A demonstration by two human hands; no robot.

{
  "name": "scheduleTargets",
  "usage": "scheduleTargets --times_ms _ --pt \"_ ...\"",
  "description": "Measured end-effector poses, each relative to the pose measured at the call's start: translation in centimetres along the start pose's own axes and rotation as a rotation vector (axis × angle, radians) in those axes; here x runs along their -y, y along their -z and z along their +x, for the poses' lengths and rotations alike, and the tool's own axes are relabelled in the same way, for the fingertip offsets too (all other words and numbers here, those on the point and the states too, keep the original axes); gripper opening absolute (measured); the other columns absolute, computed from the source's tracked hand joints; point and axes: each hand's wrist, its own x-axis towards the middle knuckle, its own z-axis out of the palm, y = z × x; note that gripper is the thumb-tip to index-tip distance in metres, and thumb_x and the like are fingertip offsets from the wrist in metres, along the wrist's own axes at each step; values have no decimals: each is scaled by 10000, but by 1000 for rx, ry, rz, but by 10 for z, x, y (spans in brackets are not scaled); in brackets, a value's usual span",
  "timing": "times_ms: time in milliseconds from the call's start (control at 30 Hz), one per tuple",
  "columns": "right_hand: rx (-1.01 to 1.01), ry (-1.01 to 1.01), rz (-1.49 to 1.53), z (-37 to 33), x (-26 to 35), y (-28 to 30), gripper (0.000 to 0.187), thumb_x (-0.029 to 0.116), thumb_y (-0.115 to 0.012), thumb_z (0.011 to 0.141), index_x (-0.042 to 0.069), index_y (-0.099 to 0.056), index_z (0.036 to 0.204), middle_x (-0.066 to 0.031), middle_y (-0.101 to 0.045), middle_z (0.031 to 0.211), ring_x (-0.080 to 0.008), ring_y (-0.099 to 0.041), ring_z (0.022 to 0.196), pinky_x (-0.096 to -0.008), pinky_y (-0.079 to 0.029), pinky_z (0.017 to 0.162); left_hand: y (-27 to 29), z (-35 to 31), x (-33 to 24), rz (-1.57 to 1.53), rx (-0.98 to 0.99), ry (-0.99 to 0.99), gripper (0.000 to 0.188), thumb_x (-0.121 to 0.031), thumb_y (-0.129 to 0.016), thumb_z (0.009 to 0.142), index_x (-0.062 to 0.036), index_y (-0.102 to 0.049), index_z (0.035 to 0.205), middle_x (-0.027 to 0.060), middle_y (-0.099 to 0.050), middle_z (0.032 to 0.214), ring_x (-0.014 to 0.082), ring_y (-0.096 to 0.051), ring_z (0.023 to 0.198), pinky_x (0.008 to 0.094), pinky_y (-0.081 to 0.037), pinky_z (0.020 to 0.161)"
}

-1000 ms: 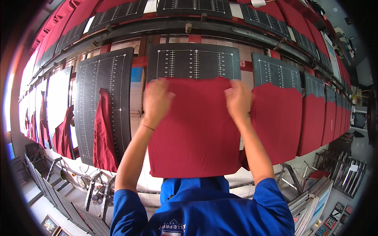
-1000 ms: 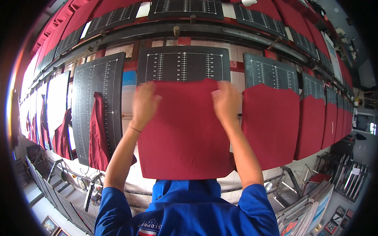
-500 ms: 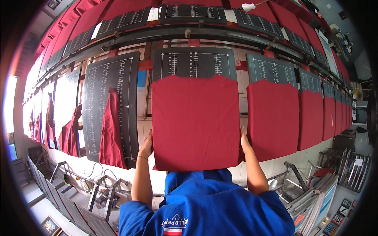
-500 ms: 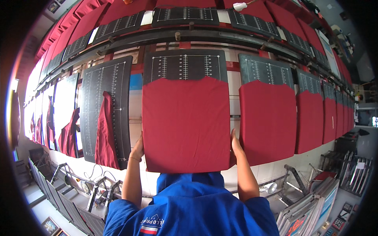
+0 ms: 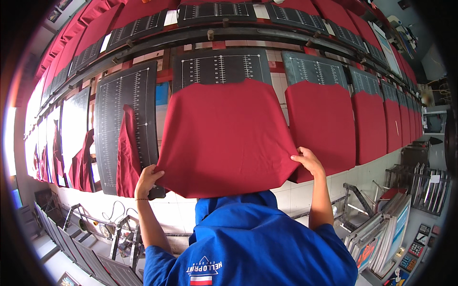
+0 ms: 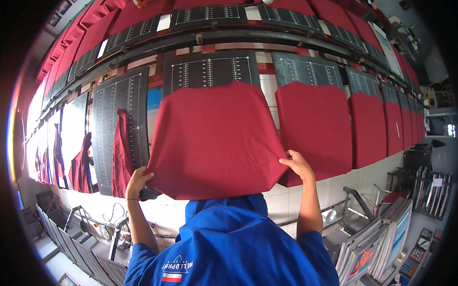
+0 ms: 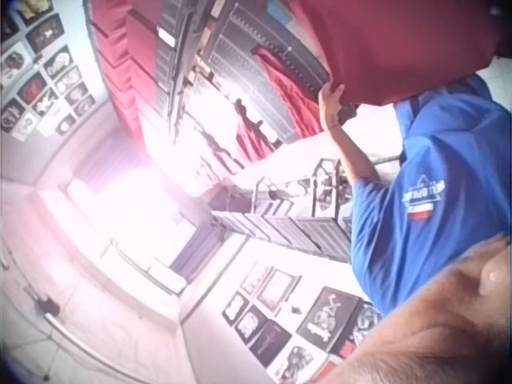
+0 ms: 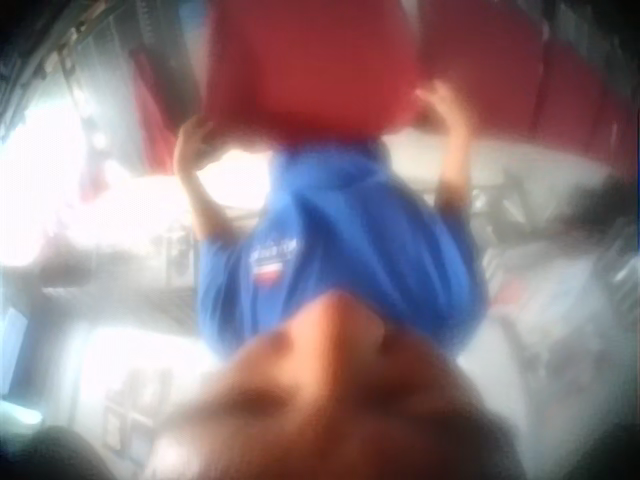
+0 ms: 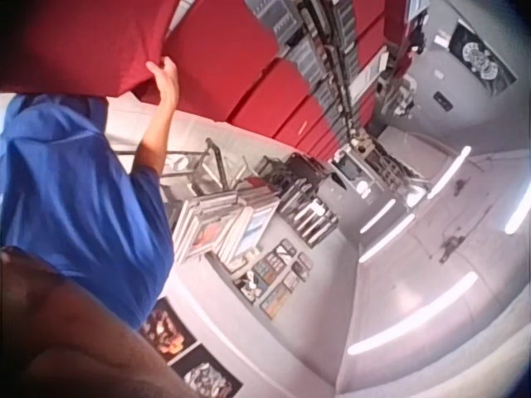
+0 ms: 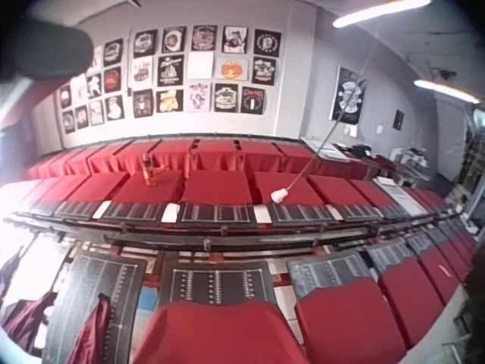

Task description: The person picks up maroon fabric pieces and lays them flat on a series of numbered pallets, smoothing the material with their hands and marking positions with a white pencil.

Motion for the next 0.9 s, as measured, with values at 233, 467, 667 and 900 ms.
scheduleTargets --times_ms 233,467,667,900 --pt "-88 163 123 -9 -22 0 249 200 -702 919 3 -667 1067 -2 -651 938 -102 -573 845 -280 -461 814 8 -6 25 44 -168 -42 107 -127 -711 924 -29 -670 927 -43 -554 711 56 -487 618 246 -412 576" --pt "-305 162 -5 -5 -36 3 177 189 -715 925 40 -650 855 68 -533 751 -50 -437 674 -255 -358 610 15 -14 35 -54 -232 -38 97 -126 -694 942 -34 -668 926 -27 -603 743 56 -544 653 225 -444 609" --pt "-395 100 -95 -8 -37 4 204 184 -706 929 -13 -680 885 32 -556 724 -73 -479 695 -276 -398 650 15 -15 49 -39 -342 -81 108 -129 -681 946 -23 -697 931 -13 -627 758 73 -563 672 241 -460 630" --pt "-498 67 -329 -10 -39 3 311 268 -716 905 -37 -719 966 -142 -676 762 -236 -625 706 -388 -473 688 4 -13 46 100 -499 -87 119 -121 -685 918 -4 -704 908 19 -626 733 93 -553 662 278 -459 625"
